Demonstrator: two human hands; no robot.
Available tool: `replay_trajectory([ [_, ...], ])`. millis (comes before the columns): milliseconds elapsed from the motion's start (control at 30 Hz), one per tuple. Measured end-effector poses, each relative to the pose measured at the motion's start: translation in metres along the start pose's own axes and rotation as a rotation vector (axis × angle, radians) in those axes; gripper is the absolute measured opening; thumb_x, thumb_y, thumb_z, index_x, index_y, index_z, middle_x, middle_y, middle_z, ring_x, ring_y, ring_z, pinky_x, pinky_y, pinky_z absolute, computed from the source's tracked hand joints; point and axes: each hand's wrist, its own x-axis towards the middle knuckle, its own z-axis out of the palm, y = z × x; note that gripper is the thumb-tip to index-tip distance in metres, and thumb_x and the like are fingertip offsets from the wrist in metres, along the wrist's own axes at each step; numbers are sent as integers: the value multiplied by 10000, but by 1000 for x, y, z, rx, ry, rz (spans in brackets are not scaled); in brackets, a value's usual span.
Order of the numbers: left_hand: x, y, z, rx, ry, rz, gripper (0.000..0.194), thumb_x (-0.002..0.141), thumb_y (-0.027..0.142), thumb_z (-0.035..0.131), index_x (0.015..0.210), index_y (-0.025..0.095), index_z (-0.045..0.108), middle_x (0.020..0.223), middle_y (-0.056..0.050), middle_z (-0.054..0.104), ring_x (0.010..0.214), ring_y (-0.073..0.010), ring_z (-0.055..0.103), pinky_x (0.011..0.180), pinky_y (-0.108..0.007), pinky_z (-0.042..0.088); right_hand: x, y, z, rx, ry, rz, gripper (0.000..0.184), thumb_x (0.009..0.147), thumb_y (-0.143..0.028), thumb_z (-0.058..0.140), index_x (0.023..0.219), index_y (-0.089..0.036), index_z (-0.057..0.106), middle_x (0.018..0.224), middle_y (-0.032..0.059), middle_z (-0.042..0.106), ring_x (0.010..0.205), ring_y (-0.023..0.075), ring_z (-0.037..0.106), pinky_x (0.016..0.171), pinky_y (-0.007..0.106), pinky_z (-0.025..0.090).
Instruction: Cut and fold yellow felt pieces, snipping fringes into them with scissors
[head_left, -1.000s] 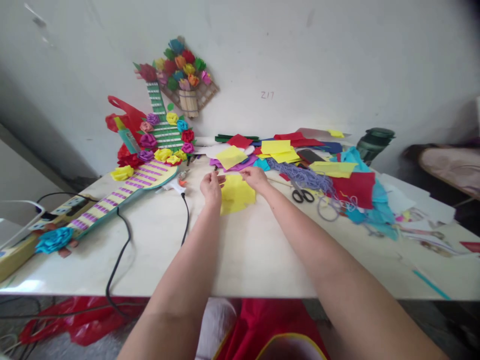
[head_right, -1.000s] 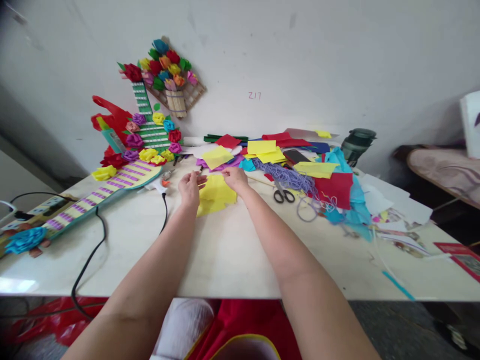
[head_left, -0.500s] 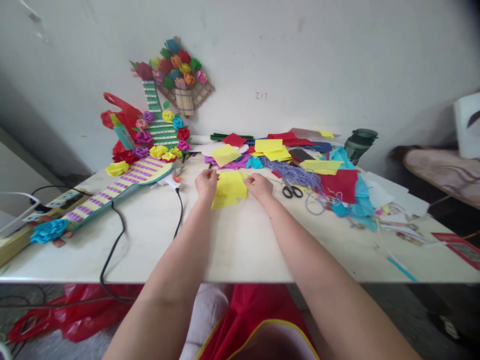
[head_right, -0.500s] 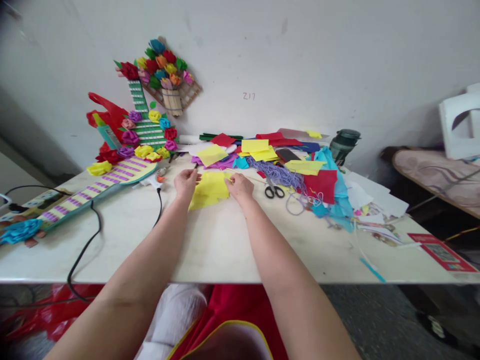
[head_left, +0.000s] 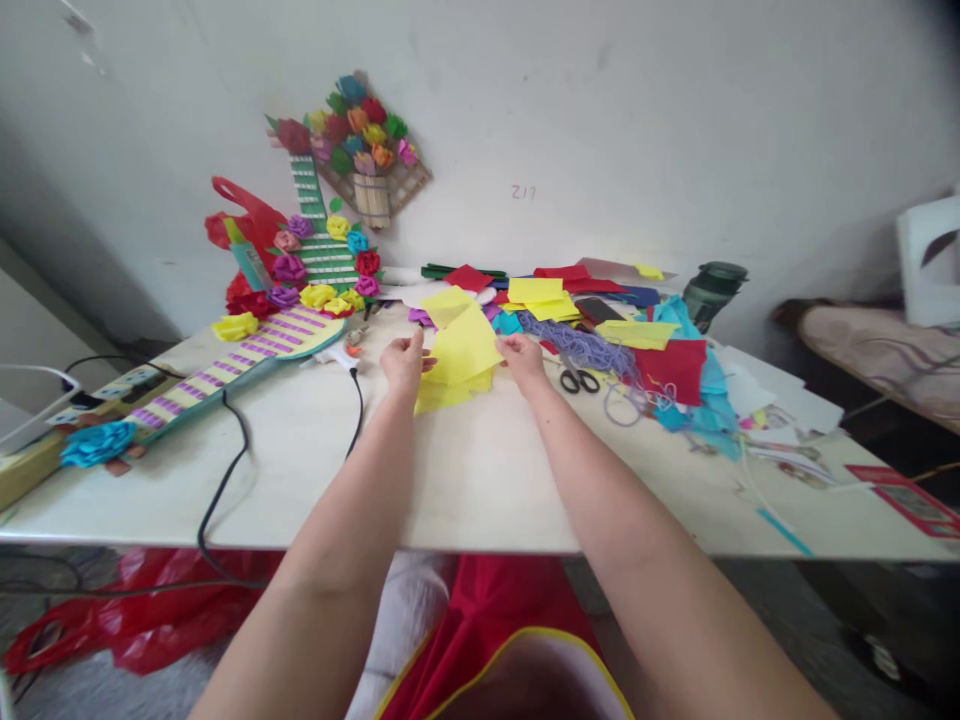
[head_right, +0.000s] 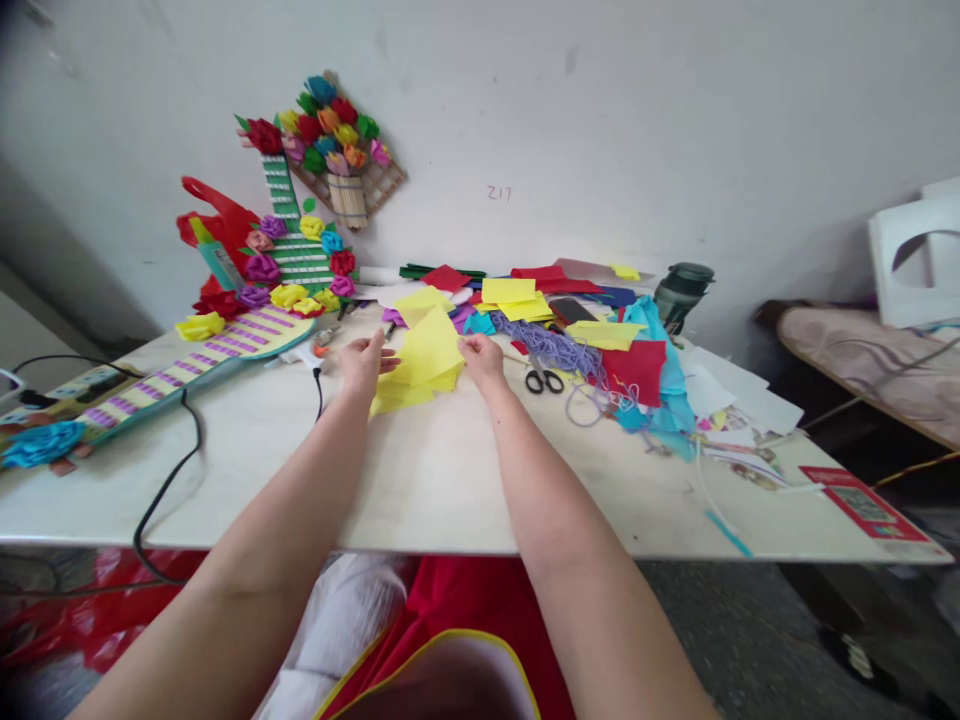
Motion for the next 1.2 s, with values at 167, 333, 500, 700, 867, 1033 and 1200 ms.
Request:
replay_trajectory([
  [167,-1,3,6,-187,-94,-154,384,689,471,695,813,133,562,719,-93,615,633,-176,651,619,-286,527,0,-4,-3,502,-119,57,223,604,-367,609,700,-205,489,687,-39,551,683,133,558,630,280,506],
  [333,-7,2,16,-412,-286,-339,327,728,411,681,902,151,585,758,-83,637,697,-165,657,664,-274,528,-5,-10,-3,611,-177,63,250,561,-346,629,699,-215,467,662,-49,526,664,131,547,613,277,498],
  [500,-9,-2,17,-491,-220,-252,152,639,124,716,715,145,585,678,-36,644,619,-129,630,639,-236,506,-7,-11,-5,610,-212,89,211,582,-306,614,685,-215,454,636,-50,538,643,127,556,606,255,479],
  [700,-7,-7,13,-359,-206,-92,206,563,178,747,650,144,563,560,21,577,465,-76,521,496,-197,408,-4,-6,-8,614,-272,152,266,672,-414,599,823,-207,528,755,14,661,688,163,630,610,272,482],
  [867,-9,-7,13,-256,-254,-23,251,520,226,770,609,157,546,521,36,541,432,-63,471,433,-184,315,-4,-3,-7,535,-315,156,396,673,-469,631,948,-186,606,776,30,688,698,172,648,599,269,483],
  [1033,-6,-12,12,-213,-276,-38,266,514,253,764,579,168,521,473,53,489,397,-60,432,416,-190,303,-3,-1,-5,492,-279,189,312,641,-376,696,847,-147,646,688,18,678,629,154,635,582,262,484],
  [1200,-6,-12,9,-216,-311,-107,277,516,249,763,590,164,510,496,33,526,420,-81,493,448,-202,375,1,5,-5,472,-247,198,220,645,-339,706,721,-152,619,615,-5,640,592,136,617,584,256,487],
])
